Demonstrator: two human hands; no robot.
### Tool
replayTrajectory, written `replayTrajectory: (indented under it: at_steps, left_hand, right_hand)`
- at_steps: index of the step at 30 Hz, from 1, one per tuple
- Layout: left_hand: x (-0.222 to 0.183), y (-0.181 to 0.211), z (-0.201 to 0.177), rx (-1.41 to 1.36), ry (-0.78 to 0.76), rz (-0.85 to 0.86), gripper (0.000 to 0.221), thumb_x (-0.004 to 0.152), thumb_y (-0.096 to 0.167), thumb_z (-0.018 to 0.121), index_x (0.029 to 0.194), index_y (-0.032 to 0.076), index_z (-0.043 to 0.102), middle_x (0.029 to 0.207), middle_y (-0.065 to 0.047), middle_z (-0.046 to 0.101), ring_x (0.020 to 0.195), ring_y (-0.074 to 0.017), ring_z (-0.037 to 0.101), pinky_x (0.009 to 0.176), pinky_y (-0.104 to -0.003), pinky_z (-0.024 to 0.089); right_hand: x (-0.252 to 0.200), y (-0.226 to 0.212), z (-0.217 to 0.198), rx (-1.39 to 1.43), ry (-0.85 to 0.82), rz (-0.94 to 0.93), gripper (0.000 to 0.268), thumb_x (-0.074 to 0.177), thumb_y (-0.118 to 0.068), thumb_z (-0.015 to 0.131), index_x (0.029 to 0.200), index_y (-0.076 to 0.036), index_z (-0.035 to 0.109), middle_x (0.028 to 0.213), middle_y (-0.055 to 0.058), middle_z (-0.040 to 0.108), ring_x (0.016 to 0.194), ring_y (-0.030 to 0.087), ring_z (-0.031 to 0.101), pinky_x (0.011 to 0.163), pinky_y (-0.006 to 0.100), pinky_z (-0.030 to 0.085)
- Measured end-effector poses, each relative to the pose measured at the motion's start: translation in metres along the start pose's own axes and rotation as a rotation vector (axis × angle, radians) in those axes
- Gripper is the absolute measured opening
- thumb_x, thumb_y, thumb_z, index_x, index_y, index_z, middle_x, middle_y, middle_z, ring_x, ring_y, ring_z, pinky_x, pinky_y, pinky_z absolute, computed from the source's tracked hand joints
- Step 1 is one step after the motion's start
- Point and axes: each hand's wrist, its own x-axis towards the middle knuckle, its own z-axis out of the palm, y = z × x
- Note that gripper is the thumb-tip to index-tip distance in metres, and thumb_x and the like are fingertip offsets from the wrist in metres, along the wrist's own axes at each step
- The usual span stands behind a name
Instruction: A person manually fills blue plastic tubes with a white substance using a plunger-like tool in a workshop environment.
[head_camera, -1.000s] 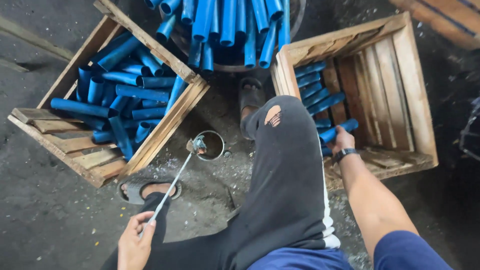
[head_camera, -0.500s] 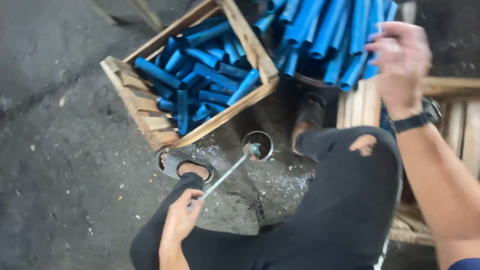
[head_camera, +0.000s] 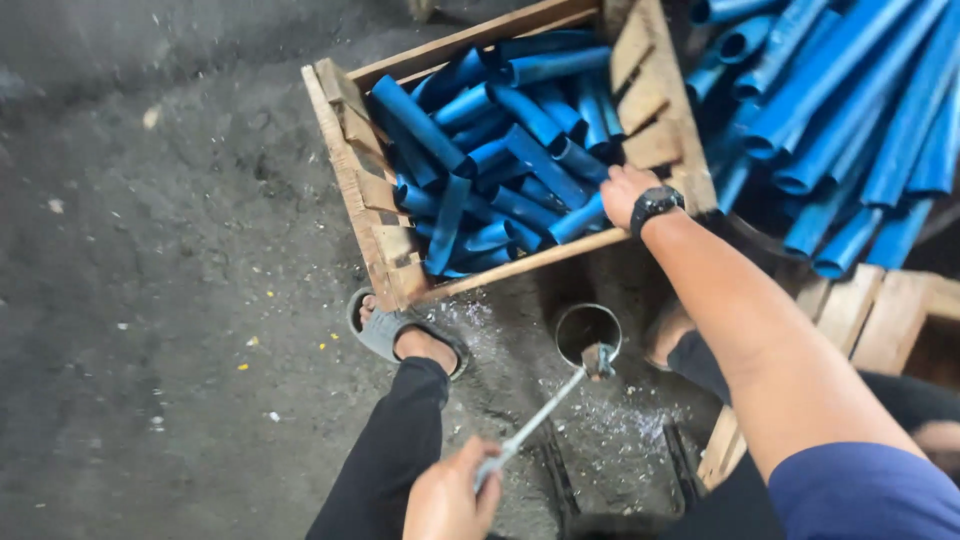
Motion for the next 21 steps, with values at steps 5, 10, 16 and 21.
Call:
replayTrajectory:
  at_steps: [5, 10, 16, 21]
  left_hand:
    - [0.013, -0.023, 0.014, 0.047, -0.096, -0.130, 0.022, 0.073, 0.038, 0.052, 0.095, 0.041, 0.050, 0.071, 0.009, 0.059, 0.058, -0.0171, 0.058, 0.054, -0.032, 0.042]
    - [0.011, -0.012, 0.001, 0.087, -0.243, -0.123, 0.018, 0.083, 0.037, 0.046, 0.100, 0.036, 0.046, 0.077, 0.007, 0.051, 0.059, -0.0154, 0.054, 0.056, -0.031, 0.043]
    - [0.004, -0.010, 0.017, 0.108, -0.036, 0.002, 0.019, 0.075, 0.034, 0.051, 0.094, 0.032, 0.049, 0.072, 0.000, 0.057, 0.056, -0.0256, 0.057, 0.050, -0.039, 0.045]
    - [-0.008, 0.020, 0.000, 0.112, 0.064, 0.166, 0.012, 0.078, 0.021, 0.052, 0.090, 0.020, 0.051, 0.070, -0.002, 0.062, 0.053, -0.0222, 0.061, 0.052, -0.036, 0.049]
  right_hand:
    - [0.020, -0.005, 0.012, -0.162, -0.054, 0.090, 0.034, 0.084, -0.015, 0.030, 0.111, -0.016, 0.051, 0.110, 0.007, 0.052, 0.101, 0.025, 0.050, 0.080, 0.038, 0.041]
    - [0.020, -0.021, 0.003, -0.216, -0.001, 0.189, 0.031, 0.083, -0.016, 0.036, 0.111, -0.019, 0.049, 0.110, 0.007, 0.050, 0.102, 0.025, 0.048, 0.081, 0.036, 0.039]
    - [-0.002, -0.018, -0.029, -0.375, -0.011, -0.027, 0.031, 0.074, -0.028, 0.048, 0.104, -0.026, 0.055, 0.108, 0.005, 0.048, 0.097, 0.025, 0.046, 0.080, 0.038, 0.038]
    - [-0.054, -0.010, -0.059, -0.081, 0.022, 0.051, 0.042, 0.069, -0.040, 0.053, 0.098, -0.010, 0.048, 0.079, 0.010, 0.064, 0.073, 0.031, 0.063, 0.059, 0.041, 0.049]
